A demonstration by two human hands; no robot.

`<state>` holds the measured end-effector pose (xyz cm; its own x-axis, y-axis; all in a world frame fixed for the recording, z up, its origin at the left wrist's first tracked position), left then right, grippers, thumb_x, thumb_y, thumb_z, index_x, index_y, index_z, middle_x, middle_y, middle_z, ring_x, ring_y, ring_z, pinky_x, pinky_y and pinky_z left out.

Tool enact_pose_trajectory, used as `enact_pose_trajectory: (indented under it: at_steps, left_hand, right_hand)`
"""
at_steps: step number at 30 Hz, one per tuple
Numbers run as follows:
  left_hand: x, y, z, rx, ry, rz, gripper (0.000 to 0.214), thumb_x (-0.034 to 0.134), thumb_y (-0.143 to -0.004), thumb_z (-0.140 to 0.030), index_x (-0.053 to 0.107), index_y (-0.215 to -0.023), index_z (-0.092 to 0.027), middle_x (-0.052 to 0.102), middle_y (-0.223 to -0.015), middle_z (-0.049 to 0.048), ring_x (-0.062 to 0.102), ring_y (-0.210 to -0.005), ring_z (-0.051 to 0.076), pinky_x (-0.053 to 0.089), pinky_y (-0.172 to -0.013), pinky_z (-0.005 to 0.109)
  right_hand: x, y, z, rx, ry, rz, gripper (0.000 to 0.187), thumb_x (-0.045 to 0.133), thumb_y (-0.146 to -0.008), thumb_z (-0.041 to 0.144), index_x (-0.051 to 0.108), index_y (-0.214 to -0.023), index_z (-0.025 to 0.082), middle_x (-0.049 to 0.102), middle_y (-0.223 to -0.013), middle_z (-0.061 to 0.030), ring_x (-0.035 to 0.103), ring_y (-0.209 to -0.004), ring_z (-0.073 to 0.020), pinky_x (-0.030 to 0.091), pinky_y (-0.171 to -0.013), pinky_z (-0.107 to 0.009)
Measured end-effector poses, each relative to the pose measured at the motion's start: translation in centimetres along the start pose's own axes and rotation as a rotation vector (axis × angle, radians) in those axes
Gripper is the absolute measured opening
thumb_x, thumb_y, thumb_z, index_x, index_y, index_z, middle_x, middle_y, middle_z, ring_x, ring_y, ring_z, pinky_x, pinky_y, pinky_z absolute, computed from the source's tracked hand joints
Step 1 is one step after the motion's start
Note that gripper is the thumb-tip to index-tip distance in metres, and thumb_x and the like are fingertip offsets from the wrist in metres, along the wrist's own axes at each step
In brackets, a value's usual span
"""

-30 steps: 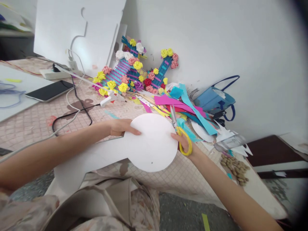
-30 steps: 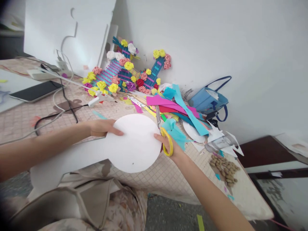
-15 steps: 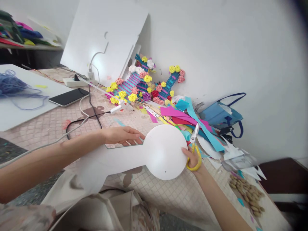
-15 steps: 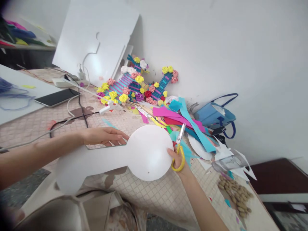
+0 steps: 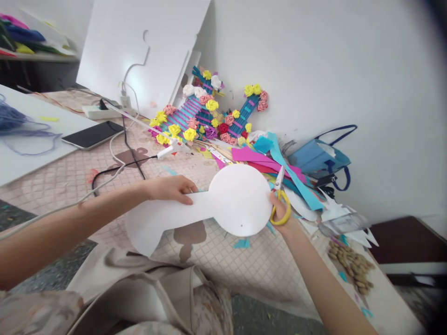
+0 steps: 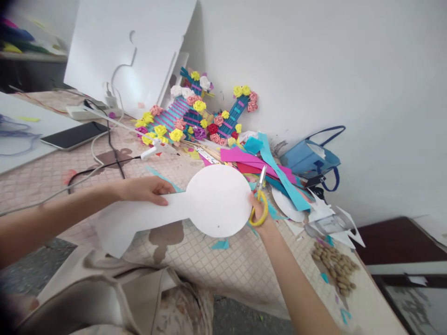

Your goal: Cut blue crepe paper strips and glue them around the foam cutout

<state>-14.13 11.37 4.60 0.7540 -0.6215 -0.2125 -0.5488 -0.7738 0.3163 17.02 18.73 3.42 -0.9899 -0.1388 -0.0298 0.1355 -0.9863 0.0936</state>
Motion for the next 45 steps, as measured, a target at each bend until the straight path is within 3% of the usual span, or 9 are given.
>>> enact_pose_trajectory:
  at_steps: [4,7,15,19,25,31,35,41,45]
  left_hand:
    - [-1.0,-0.7,1.0,-0.053,0.204,-0.057,0.046,0.078,-0.062,-0.041,0.063,-0.098,-0.016,0.073,-0.078,0.0025,0.068,-0.066,0.019,0.054,-0.06,0.026]
    - [-1.7,-1.0,1.6,-0.072,0.34,-0.123,0.05,0.083,-0.058,-0.038,0.062,-0.098,-0.016,0.074,-0.083,0.0045,0.069,-0.067,0.019,0.056,-0.061,0.026]
    - [-2.4,-1.7,2.5,-0.078,0.613,-0.261,0.049,0.085,-0.057,-0.027,0.059,-0.097,-0.014,0.073,-0.085,0.0072,0.069,-0.066,0.018,0.058,-0.058,0.026]
    - [-2.8,-1.5,2.8,-0.056,0.673,-0.329,0.043,0.085,-0.059,-0.024,0.06,-0.092,-0.015,0.072,-0.078,0.0043,0.069,-0.062,0.017,0.059,-0.056,0.024]
    - [-3.3,-0.5,3.9,-0.072,0.685,-0.369,0.046,0.084,-0.059,-0.021,0.059,-0.098,-0.016,0.072,-0.077,0.004,0.068,-0.058,0.018,0.059,-0.05,0.026]
    - [-3.5,-0.5,4.4,-0.1,0.724,-0.435,0.048,0.085,-0.057,-0.018,0.057,-0.096,-0.016,0.073,-0.078,0.0056,0.068,-0.056,0.018,0.059,-0.05,0.025]
    - [-3.6,-0.6,4.3,-0.096,0.725,-0.431,0.044,0.084,-0.058,-0.018,0.059,-0.095,-0.016,0.072,-0.077,0.0058,0.068,-0.056,0.019,0.059,-0.049,0.026]
    - [-2.9,-1.5,3.8,-0.078,0.729,-0.387,0.04,0.083,-0.059,-0.019,0.06,-0.092,-0.016,0.072,-0.076,0.0049,0.068,-0.058,0.018,0.058,-0.05,0.024]
    - [-1.5,-2.8,3.5,-0.077,0.739,-0.356,0.038,0.081,-0.061,-0.018,0.059,-0.091,-0.014,0.072,-0.076,0.0053,0.068,-0.059,0.018,0.058,-0.053,0.025]
  right_hand:
    - [-0.2,-0.8,-0.3,-0.027,-0.057,-0.043,0.056,0.055,-0.065,0.077,0.058,-0.082,0.024,0.067,-0.069,-0.0016,0.061,-0.057,-0.0166,0.044,-0.041,-0.024]
    - [-0.5,-0.9,-1.0,-0.035,-0.046,-0.078,0.059,0.058,-0.061,0.079,0.057,-0.076,0.022,0.067,-0.069,-0.0034,0.059,-0.055,-0.0153,0.039,-0.036,-0.022]
    - [-1.6,1.7,-1.3,-0.012,0.172,-0.098,0.036,0.078,-0.061,0.045,0.059,-0.076,0.019,0.066,-0.069,-0.0031,0.051,-0.047,-0.0109,0.033,-0.036,-0.022]
    - [0.5,3.8,-0.6,-0.159,0.461,0.016,0.029,0.074,-0.066,0.034,0.058,-0.085,0.02,0.064,-0.076,-0.0016,0.057,-0.063,-0.0158,0.045,-0.055,-0.028]
    - [5.4,4.3,-1.2,-0.551,0.89,0.28,0.01,0.051,-0.076,0.014,0.053,-0.084,0.021,0.063,-0.092,-0.0037,0.058,-0.086,-0.0187,0.045,-0.075,-0.03]
    - [6.5,2.7,-1.6,-0.619,0.959,0.208,0.016,0.051,-0.073,0.013,0.056,-0.085,0.022,0.063,-0.082,-0.002,0.058,-0.075,-0.017,0.045,-0.07,-0.028]
    - [2.1,0.6,2.3,-0.6,0.95,0.001,0.012,0.054,-0.069,0.018,0.055,-0.08,0.022,0.064,-0.08,-0.0009,0.059,-0.071,-0.0164,0.046,-0.067,-0.027]
    - [-10.9,-3.7,10.7,-0.505,0.943,-0.511,0.031,0.059,-0.066,0.029,0.058,-0.094,0.017,0.067,-0.086,-0.0084,0.06,-0.077,-0.0227,0.046,-0.072,-0.034]
    - [-16.0,-5.0,11.7,-0.398,0.942,-0.659,0.033,0.066,-0.061,0.036,0.061,-0.088,0.017,0.068,-0.081,-0.0094,0.061,-0.079,-0.0264,0.045,-0.077,-0.04]
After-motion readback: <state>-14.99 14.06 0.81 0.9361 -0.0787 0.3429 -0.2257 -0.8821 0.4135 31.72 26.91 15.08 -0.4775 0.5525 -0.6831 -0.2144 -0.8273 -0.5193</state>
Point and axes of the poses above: each hand's wrist, its own y-axis away from the middle knuckle, its own x-axis out of the palm, z = x × y, the point moved 7 cm from there along -y, towards the middle knuckle
